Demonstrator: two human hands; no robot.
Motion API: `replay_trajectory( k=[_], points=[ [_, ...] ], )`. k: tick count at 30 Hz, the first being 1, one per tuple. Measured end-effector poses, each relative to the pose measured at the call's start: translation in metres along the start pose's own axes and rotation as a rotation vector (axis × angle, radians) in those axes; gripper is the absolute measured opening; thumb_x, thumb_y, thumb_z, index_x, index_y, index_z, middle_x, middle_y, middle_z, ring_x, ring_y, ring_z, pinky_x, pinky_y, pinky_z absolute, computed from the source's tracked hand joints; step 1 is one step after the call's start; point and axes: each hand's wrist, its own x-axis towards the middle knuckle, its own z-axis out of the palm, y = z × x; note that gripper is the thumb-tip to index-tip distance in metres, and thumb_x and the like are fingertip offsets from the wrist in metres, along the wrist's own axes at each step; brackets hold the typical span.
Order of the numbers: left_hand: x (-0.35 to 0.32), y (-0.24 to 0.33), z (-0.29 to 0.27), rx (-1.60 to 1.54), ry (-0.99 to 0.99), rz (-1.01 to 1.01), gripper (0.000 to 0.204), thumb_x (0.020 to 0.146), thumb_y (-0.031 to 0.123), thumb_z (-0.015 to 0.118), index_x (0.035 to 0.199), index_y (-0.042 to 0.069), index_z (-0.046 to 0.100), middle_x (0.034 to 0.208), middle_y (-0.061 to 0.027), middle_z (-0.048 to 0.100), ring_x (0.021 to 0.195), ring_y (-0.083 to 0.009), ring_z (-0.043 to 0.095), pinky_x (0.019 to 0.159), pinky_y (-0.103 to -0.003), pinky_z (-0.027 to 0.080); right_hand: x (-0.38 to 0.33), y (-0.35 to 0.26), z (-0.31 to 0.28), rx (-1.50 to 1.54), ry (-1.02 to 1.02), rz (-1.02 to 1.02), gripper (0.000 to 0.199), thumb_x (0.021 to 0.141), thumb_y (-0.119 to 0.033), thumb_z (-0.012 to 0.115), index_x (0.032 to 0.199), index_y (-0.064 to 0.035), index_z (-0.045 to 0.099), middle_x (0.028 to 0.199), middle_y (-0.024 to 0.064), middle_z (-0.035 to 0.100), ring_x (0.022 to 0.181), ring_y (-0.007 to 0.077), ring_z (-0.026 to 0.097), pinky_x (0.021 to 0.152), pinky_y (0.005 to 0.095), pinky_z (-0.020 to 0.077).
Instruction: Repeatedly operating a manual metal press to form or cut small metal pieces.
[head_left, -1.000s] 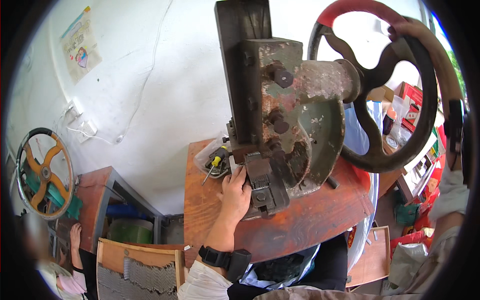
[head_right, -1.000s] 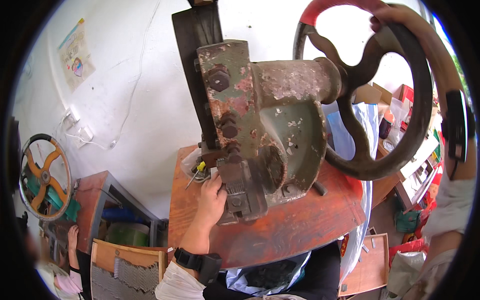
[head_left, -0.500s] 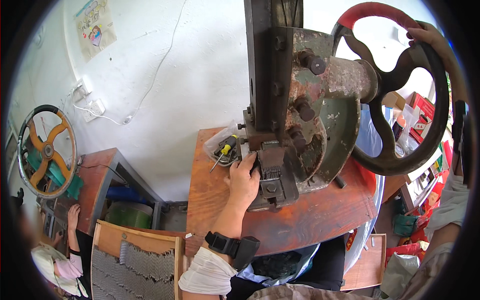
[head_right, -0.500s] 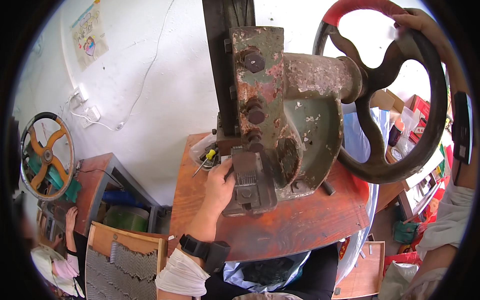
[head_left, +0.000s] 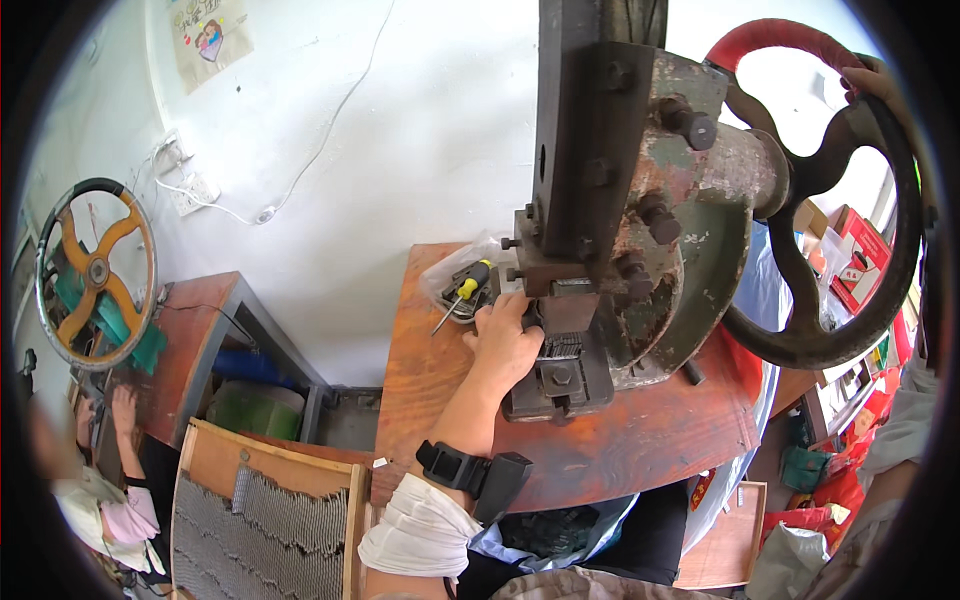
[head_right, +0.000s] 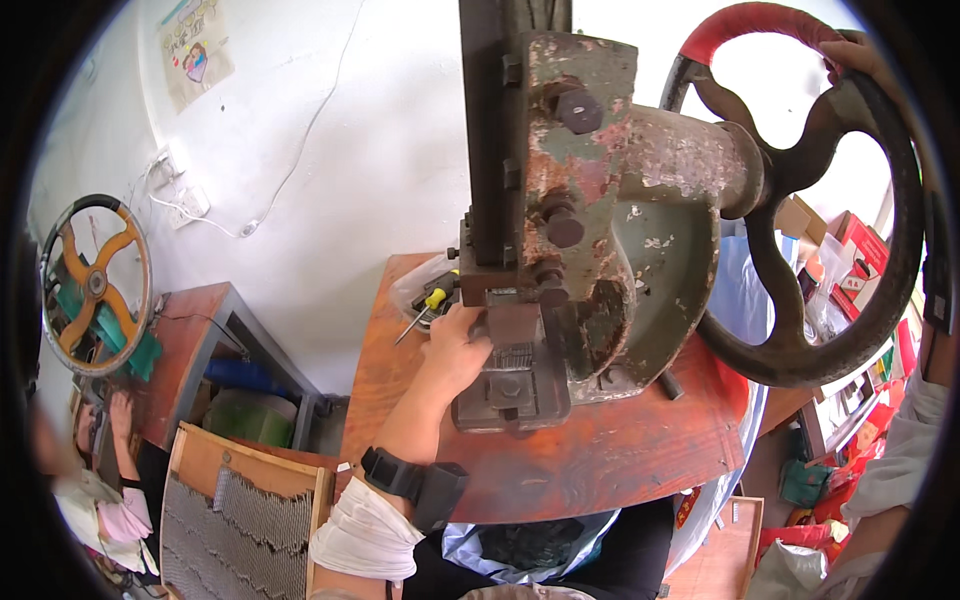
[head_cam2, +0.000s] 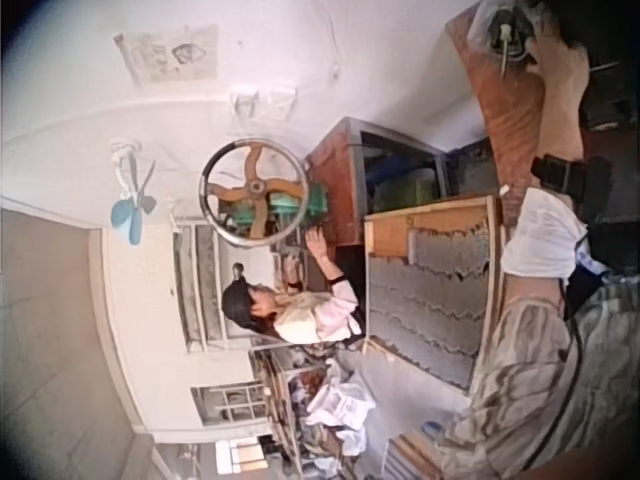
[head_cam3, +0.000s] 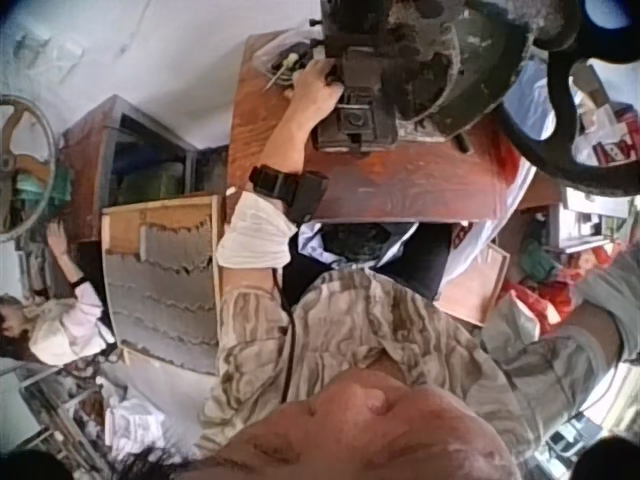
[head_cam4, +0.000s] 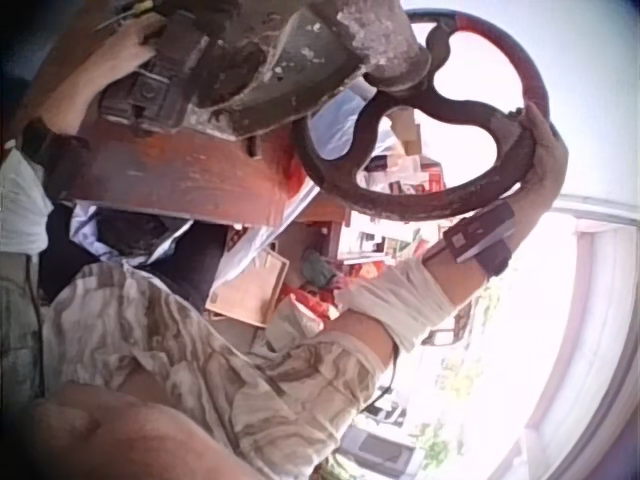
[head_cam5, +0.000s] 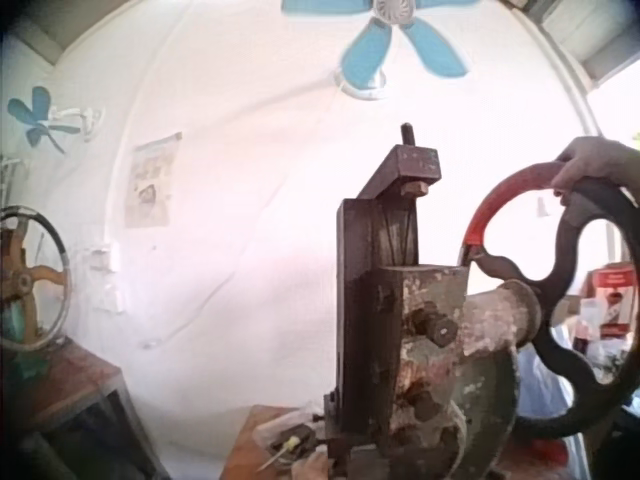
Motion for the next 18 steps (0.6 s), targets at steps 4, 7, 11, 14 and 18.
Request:
replay_trajectory(
  k=[4, 7, 11, 14, 18],
  points=[
    [-0.002, -0.007, 0.003, 0.010, 0.049, 0.045, 0.053, 0.074, 0.014, 0.057, 0.126, 0.016, 0.050, 0.127, -0.0014, 0.052, 0.118, -0.0318, 0.042, 0.093, -0.059, 0.030, 0.001, -0.002, 0.001, 0.008, -0.016, 0.025, 0.022, 0.082, -0.018, 0.071, 0.085, 0.0021, 0.065, 0.077, 0.0095, 0.065, 0.065, 0.0176, 0.062, 0.062, 0.0238, 0.0483],
    [-0.007, -0.008, 0.019, -0.250, 0.263, 0.098, 0.047, 0.074, 0.011, 0.060, 0.120, 0.014, 0.055, 0.117, -0.0026, 0.059, 0.113, -0.0289, 0.047, 0.094, -0.054, 0.030, 0.007, 0.003, -0.002, 0.002, -0.027, 0.031, 0.022, 0.083, -0.019, 0.071, 0.086, 0.0025, 0.064, 0.078, 0.0096, 0.065, 0.067, 0.0175, 0.061, 0.062, 0.0247, 0.0482],
    [-0.016, -0.016, 0.015, -0.085, 0.315, 0.200, 0.030, 0.077, 0.011, 0.064, 0.107, 0.011, 0.066, 0.115, -0.0008, 0.062, 0.113, -0.0265, 0.048, 0.095, -0.053, 0.028, 0.001, 0.006, 0.001, -0.038, -0.027, -0.082, 0.050, 0.074, -0.031, 0.074, 0.103, 0.0087, 0.063, 0.087, 0.0203, 0.067, 0.079, 0.0258, 0.067, 0.073, 0.0296, 0.0529],
    [-0.021, -0.013, 0.014, -0.013, 0.191, 0.209, 0.034, 0.080, 0.012, 0.062, 0.114, 0.012, 0.063, 0.121, 0.0009, 0.059, 0.115, -0.0279, 0.047, 0.091, -0.060, 0.029, -0.003, 0.016, 0.002, 0.228, 0.005, -0.015, 0.042, 0.078, -0.028, 0.069, 0.098, 0.0079, 0.065, 0.082, 0.0168, 0.067, 0.074, 0.0221, 0.067, 0.067, 0.0306, 0.0531],
    [-0.030, -0.013, 0.015, 0.026, 0.157, 0.196, 0.036, 0.083, 0.013, 0.060, 0.119, 0.012, 0.060, 0.127, 0.0019, 0.055, 0.117, -0.0296, 0.045, 0.086, -0.068, 0.029, -0.045, 0.017, 0.018, 0.235, 0.115, -0.049, 0.030, 0.082, -0.022, 0.068, 0.092, 0.0056, 0.064, 0.082, 0.0131, 0.065, 0.074, 0.0195, 0.064, 0.067, 0.0284, 0.0507]
  ],
)
